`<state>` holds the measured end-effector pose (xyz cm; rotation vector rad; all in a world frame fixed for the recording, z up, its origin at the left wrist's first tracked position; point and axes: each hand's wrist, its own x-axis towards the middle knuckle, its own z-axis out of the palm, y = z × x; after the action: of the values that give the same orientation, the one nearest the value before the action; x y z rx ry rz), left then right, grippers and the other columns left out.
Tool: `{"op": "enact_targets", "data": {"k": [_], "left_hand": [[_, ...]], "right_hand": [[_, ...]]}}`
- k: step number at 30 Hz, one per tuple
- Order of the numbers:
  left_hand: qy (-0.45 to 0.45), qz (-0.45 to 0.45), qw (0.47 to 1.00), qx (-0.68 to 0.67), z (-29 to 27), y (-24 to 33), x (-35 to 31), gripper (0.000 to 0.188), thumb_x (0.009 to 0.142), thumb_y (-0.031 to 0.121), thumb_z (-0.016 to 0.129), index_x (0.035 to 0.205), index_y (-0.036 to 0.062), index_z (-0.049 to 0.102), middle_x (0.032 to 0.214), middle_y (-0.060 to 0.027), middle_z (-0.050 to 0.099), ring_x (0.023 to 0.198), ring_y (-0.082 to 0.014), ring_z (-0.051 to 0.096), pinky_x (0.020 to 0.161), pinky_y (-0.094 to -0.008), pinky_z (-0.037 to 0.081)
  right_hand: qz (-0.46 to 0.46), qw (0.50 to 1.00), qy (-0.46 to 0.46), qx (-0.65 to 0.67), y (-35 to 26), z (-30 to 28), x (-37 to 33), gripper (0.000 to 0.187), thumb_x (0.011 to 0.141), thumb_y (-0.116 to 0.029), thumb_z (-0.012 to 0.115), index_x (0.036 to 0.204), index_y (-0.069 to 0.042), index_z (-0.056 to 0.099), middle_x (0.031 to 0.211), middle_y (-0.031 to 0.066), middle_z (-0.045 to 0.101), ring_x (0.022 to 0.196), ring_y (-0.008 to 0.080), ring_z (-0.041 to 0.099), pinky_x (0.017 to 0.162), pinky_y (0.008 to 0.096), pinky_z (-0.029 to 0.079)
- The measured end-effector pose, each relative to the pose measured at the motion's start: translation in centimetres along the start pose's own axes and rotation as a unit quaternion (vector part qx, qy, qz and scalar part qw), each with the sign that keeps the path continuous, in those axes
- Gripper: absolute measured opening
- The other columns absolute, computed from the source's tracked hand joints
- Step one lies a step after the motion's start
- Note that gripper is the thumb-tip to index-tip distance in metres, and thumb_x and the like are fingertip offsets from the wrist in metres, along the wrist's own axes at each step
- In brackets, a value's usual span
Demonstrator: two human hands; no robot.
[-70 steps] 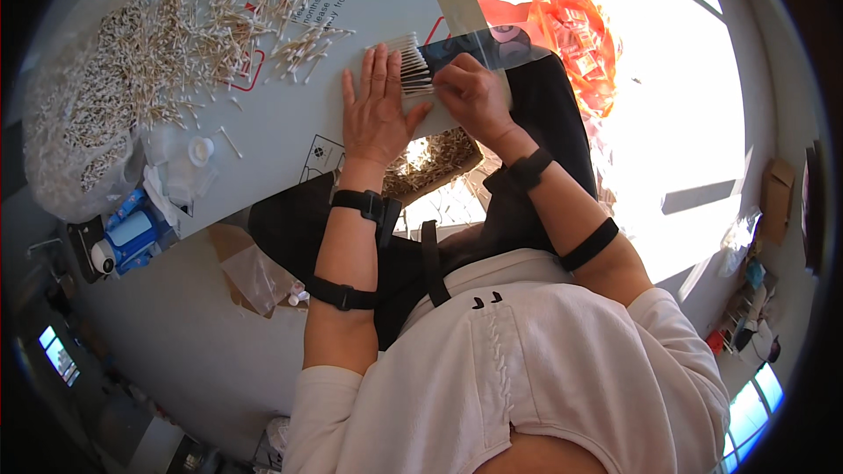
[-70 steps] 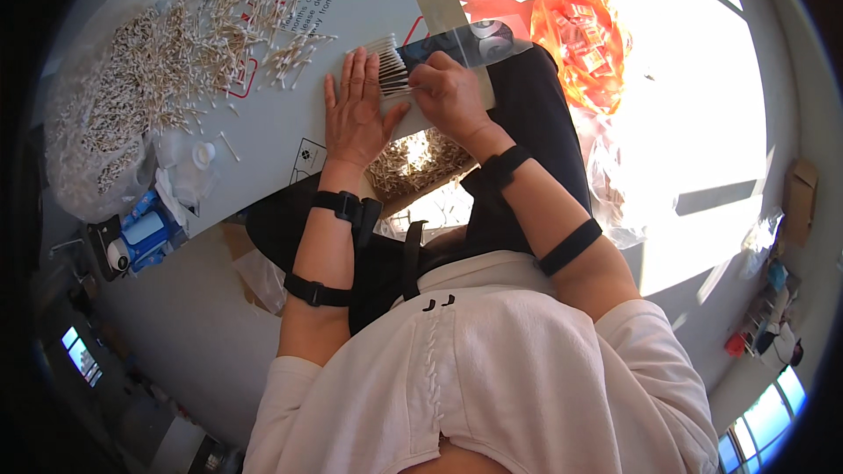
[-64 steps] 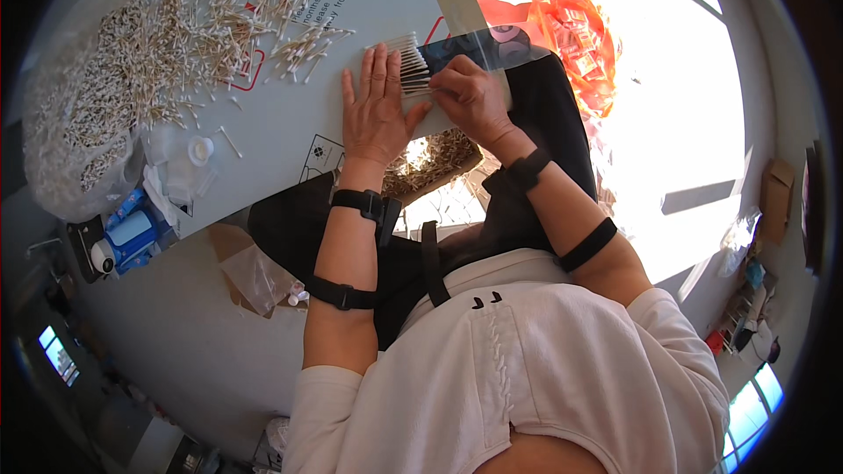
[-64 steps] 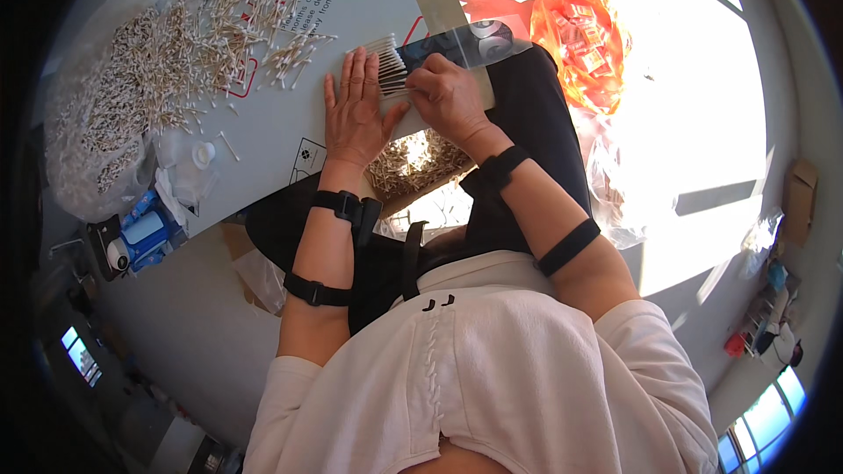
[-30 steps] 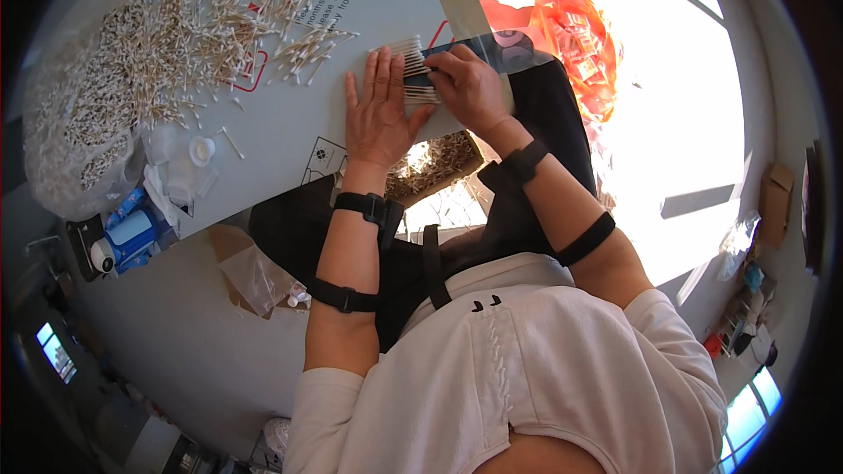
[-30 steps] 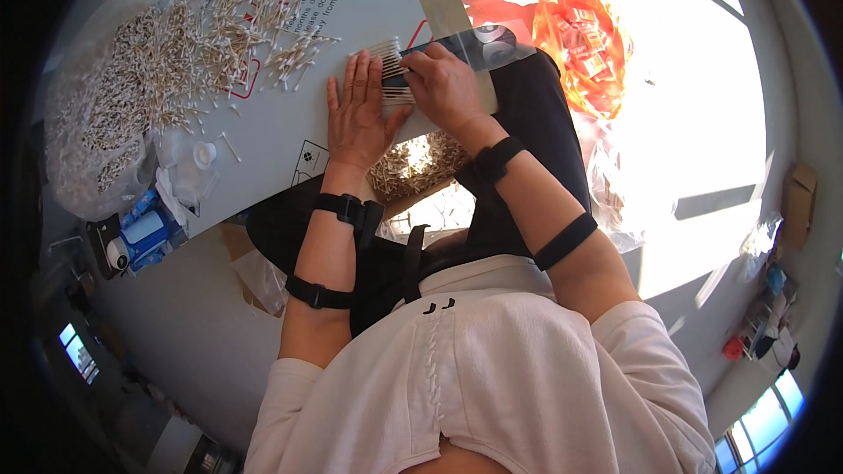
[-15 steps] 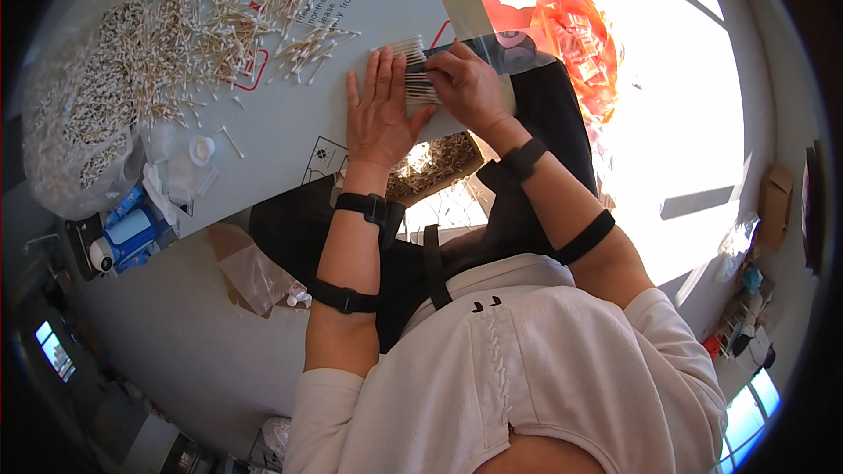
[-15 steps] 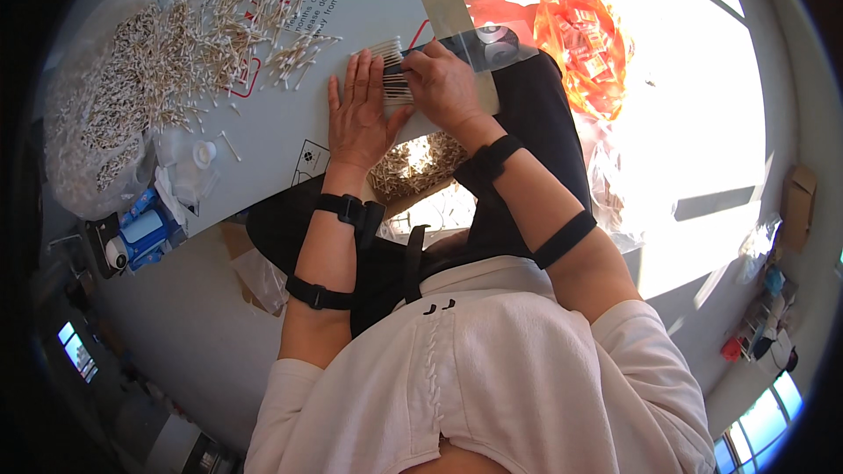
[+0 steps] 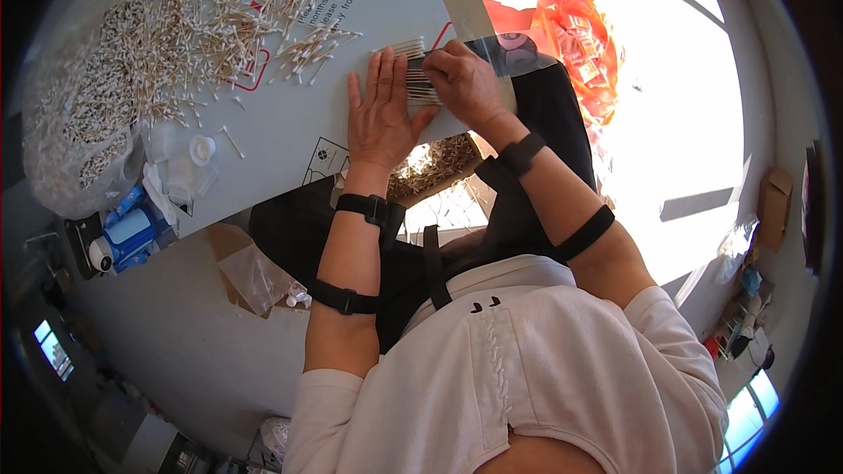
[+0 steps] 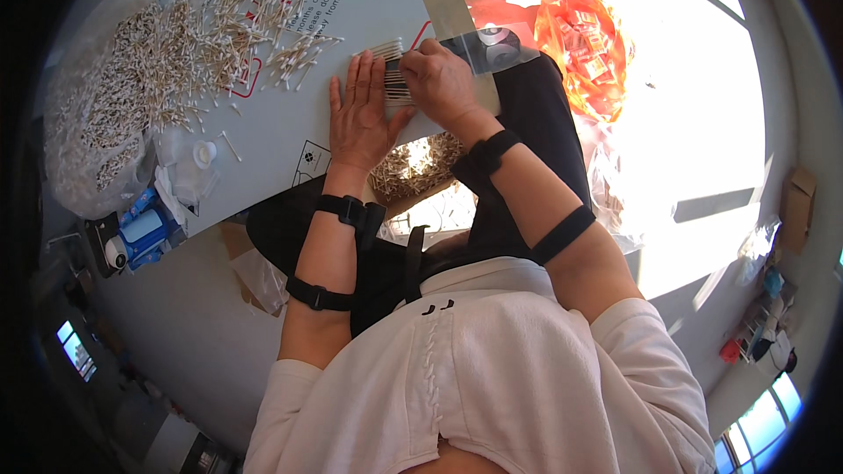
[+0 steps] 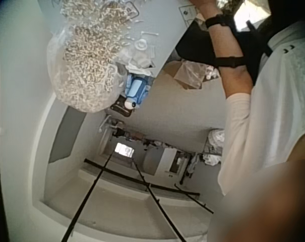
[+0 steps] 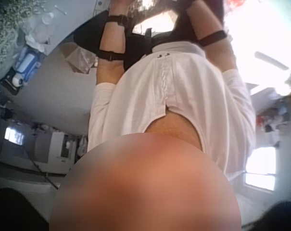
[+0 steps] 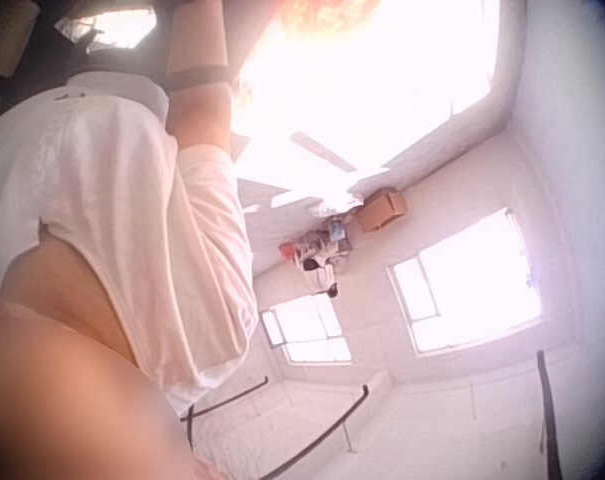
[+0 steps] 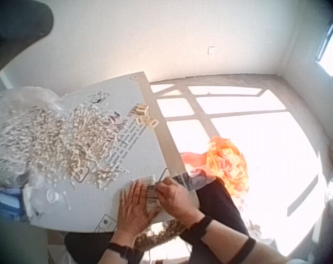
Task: Organizing and inserting small applicator sticks or cotton swabs into a plastic/cardboard packaging holder.
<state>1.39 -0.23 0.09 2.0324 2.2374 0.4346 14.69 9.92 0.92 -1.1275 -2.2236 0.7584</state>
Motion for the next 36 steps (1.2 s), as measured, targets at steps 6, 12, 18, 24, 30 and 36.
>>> {"op": "enact_targets", "data": {"k": [6, 12, 18, 24, 30, 36], "left_hand": [[-0.013, -0.003, 1.0, 0.002, -0.1, 0.0, 0.0, 0.085, 0.09, 0.057, 0.054, 0.153, 0.0066, 0.027, 0.161, -0.0106, 0.024, 0.15, -0.0258, 0.018, 0.12, -0.0513, 0.011], [-0.017, -0.004, 1.0, 0.005, -0.1, -0.1, -0.1, 0.085, 0.091, 0.057, 0.053, 0.153, 0.0066, 0.026, 0.161, -0.0104, 0.023, 0.15, -0.0254, 0.018, 0.12, -0.0515, 0.01], [-0.021, -0.006, 1.0, -0.004, -0.1, 0.0, 0.0, 0.085, 0.09, 0.057, 0.054, 0.153, 0.0065, 0.026, 0.161, -0.0105, 0.022, 0.15, -0.0253, 0.017, 0.12, -0.052, 0.01], [-0.014, -0.004, 1.0, -0.001, 0.0, -0.1, -0.1, 0.086, 0.09, 0.058, 0.053, 0.153, 0.0061, 0.026, 0.161, -0.0108, 0.022, 0.15, -0.0255, 0.016, 0.12, -0.0514, 0.009], [-0.018, -0.004, 1.0, -0.004, 0.0, -0.1, -0.1, 0.085, 0.09, 0.058, 0.052, 0.153, 0.0065, 0.026, 0.161, -0.0111, 0.022, 0.15, -0.0258, 0.016, 0.12, -0.0513, 0.009], [-0.016, 0.004, 1.0, -0.002, 0.0, 0.0, -0.2, 0.083, 0.092, 0.055, 0.052, 0.153, 0.0058, 0.025, 0.16, -0.0115, 0.024, 0.15, -0.0261, 0.017, 0.12, -0.0519, 0.01]], "right_hand": [[-0.001, 0.999, 0.022, 0.024, 0.1, 0.2, 0.3, 0.005, 0.082, -0.016, 0.068, 0.081, -0.012, 0.071, 0.081, 0.0083, 0.061, 0.076, 0.0314, 0.065, 0.066, 0.0423, 0.052], [0.008, 0.999, 0.025, 0.028, 0.3, 0.1, 1.1, 0.006, 0.081, -0.014, 0.069, 0.085, -0.009, 0.071, 0.082, 0.0093, 0.062, 0.077, 0.0317, 0.065, 0.067, 0.0401, 0.051], [0.004, 0.999, 0.033, 0.028, 0.5, 0.3, 2.1, 0.008, 0.082, -0.015, 0.068, 0.086, -0.008, 0.071, 0.084, 0.0094, 0.063, 0.079, 0.0316, 0.065, 0.069, 0.0405, 0.051], [-0.01, 1.0, 0.016, 0.004, 0.4, 0.5, 2.3, 0.008, 0.082, -0.015, 0.068, 0.087, -0.009, 0.071, 0.084, 0.0088, 0.062, 0.079, 0.0317, 0.065, 0.07, 0.0408, 0.052], [-0.032, 0.999, -0.024, 0.015, 1.1, 0.5, 3.3, 0.007, 0.078, -0.015, 0.069, 0.084, -0.01, 0.069, 0.087, 0.0073, 0.061, 0.079, 0.0299, 0.064, 0.071, 0.0397, 0.052], [-0.086, 0.996, -0.033, -0.009, 1.5, 0.6, 5.9, 0.005, 0.078, -0.017, 0.07, 0.082, -0.013, 0.07, 0.09, 0.0046, 0.061, 0.084, 0.0264, 0.065, 0.075, 0.0377, 0.051]]}}
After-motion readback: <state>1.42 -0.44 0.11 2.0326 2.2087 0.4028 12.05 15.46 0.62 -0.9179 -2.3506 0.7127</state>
